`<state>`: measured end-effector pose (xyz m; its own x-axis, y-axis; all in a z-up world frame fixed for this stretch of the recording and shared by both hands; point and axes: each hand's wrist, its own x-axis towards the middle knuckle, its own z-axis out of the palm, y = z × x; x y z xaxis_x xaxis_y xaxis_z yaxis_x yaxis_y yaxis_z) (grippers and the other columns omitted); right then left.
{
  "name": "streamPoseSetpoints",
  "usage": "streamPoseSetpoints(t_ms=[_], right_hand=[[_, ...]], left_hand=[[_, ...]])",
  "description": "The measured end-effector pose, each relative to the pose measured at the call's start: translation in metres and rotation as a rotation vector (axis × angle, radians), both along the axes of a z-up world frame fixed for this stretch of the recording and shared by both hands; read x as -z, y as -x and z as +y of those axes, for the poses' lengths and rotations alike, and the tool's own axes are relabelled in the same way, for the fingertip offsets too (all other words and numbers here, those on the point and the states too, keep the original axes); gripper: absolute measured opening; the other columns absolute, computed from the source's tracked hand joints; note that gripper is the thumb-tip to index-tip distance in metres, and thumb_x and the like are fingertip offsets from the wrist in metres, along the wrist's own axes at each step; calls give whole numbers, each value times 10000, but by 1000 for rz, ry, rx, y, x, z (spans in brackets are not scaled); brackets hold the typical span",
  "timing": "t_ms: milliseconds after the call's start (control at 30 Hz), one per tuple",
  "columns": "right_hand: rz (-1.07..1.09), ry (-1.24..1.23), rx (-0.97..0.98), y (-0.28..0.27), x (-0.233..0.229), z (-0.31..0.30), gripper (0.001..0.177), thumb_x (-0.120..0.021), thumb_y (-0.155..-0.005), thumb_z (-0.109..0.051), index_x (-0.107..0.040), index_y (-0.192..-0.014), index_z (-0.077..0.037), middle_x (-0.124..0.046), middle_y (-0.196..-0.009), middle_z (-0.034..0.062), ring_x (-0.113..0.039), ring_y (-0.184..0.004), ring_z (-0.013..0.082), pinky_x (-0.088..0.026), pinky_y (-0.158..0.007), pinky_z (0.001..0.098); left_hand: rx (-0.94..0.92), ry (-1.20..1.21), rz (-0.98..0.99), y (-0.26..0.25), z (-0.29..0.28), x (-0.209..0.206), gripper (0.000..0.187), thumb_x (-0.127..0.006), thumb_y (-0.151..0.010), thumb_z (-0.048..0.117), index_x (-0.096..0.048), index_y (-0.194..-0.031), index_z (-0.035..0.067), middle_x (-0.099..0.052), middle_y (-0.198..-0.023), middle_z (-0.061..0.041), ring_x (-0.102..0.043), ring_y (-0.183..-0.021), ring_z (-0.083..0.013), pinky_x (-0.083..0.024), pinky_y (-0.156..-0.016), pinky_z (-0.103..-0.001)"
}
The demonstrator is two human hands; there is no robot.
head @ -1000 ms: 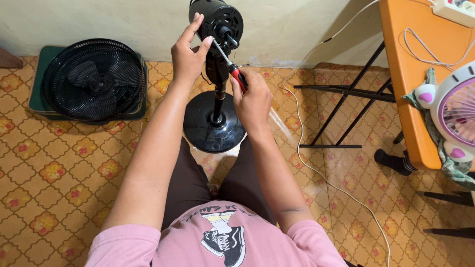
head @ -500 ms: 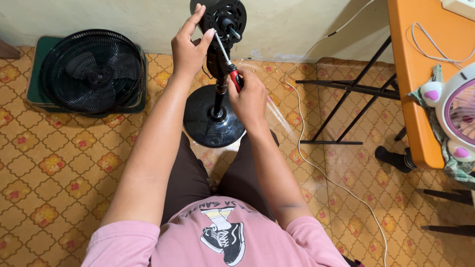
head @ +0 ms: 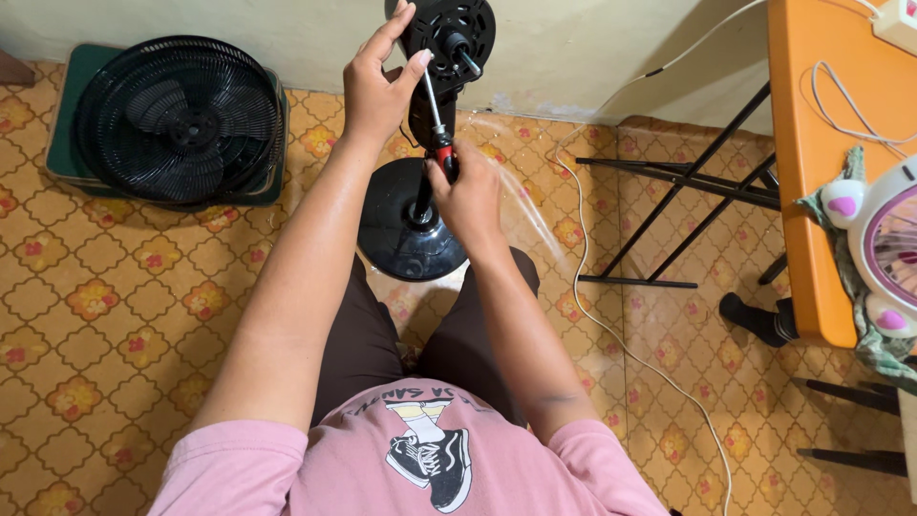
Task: The person uses a screwdriver to remove screws from the back of a standing fan's motor housing. They then detach the housing cover and set it aside.
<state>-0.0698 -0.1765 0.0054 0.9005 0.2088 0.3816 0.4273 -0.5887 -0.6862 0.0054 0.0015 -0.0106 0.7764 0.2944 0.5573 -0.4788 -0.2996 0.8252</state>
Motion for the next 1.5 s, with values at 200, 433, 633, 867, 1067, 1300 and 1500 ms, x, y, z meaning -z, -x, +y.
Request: streamPoseSetpoints(t_ms=[200, 433, 633, 867, 1067, 1300, 1500], right_hand=[[110, -36, 18, -2, -7, -3, 301, -767, -872, -220, -696, -1089, -23, -714, -794, 184, -712, -712, 355, -539, -673, 445], [50, -32, 19, -1, -2, -4, 288, -783, -863, -219, -704, -1050, -13, -700, -808, 195, -691, -722, 371, -521, -668, 452], [26, -67, 8, 0, -2, -4, 285, -776, -865, -204, -711, -1070, -18, -695, -798, 198, -695, -743, 374, -531, -692, 444], [40, -96, 12, 5, -1, -4, 299, -768, -872, -200, -708, -1107, -25, -702, -805, 189, -704, -748, 365, -538, -702, 433], [-30, -112, 22, 10, 1, -9, 281, -777, -885, -183, -692, -1100, -23, -702, -820, 171, -697, -744, 352, -534, -700, 418], [7, -213, 31, 12, -5, -17, 265, -753, -918, -158, -672, -1133, -25, -659, -756, 140, -640, -625, 267, -497, -611, 367], [48, -229, 56, 14, -11, -24, 267, -753, -915, -160, -671, -1129, -22, -623, -707, 130, -582, -575, 248, -465, -578, 366]], left_hand=[[10, -4, -13, -4, 0, 2, 508, -761, -1004, 57, -588, -1478, 115, -573, -1548, -108, -595, -1420, -232, -631, -936, -303], [-16, -67, -17, -5, -1, 6, 511, -782, -1013, 49, -593, -1487, 82, -582, -1548, -125, -585, -1439, -244, -603, -1088, -337], [31, 22, 40, -2, 0, 0, 517, -754, -984, 43, -575, -1468, 70, -564, -1537, -129, -563, -1427, -240, -618, -1060, -331], [6, -6, 57, -1, 0, -1, 514, -752, -982, 55, -583, -1467, 81, -574, -1530, -120, -570, -1419, -235, -617, -1022, -332], [-29, -81, 6, -2, 2, -3, 509, -763, -1006, 59, -594, -1484, 86, -598, -1531, -130, -578, -1433, -240, -559, -1117, -340], [-203, -370, 58, 9, 2, -22, 571, -840, -942, 146, -611, -1465, 125, -666, -1355, -95, -610, -1294, -289, -501, -1087, -410], [-271, -665, -124, 12, 4, -28, 336, -817, -949, 115, -749, -1272, 175, -641, -1487, -34, -553, -1357, -322, -461, -1148, -437]])
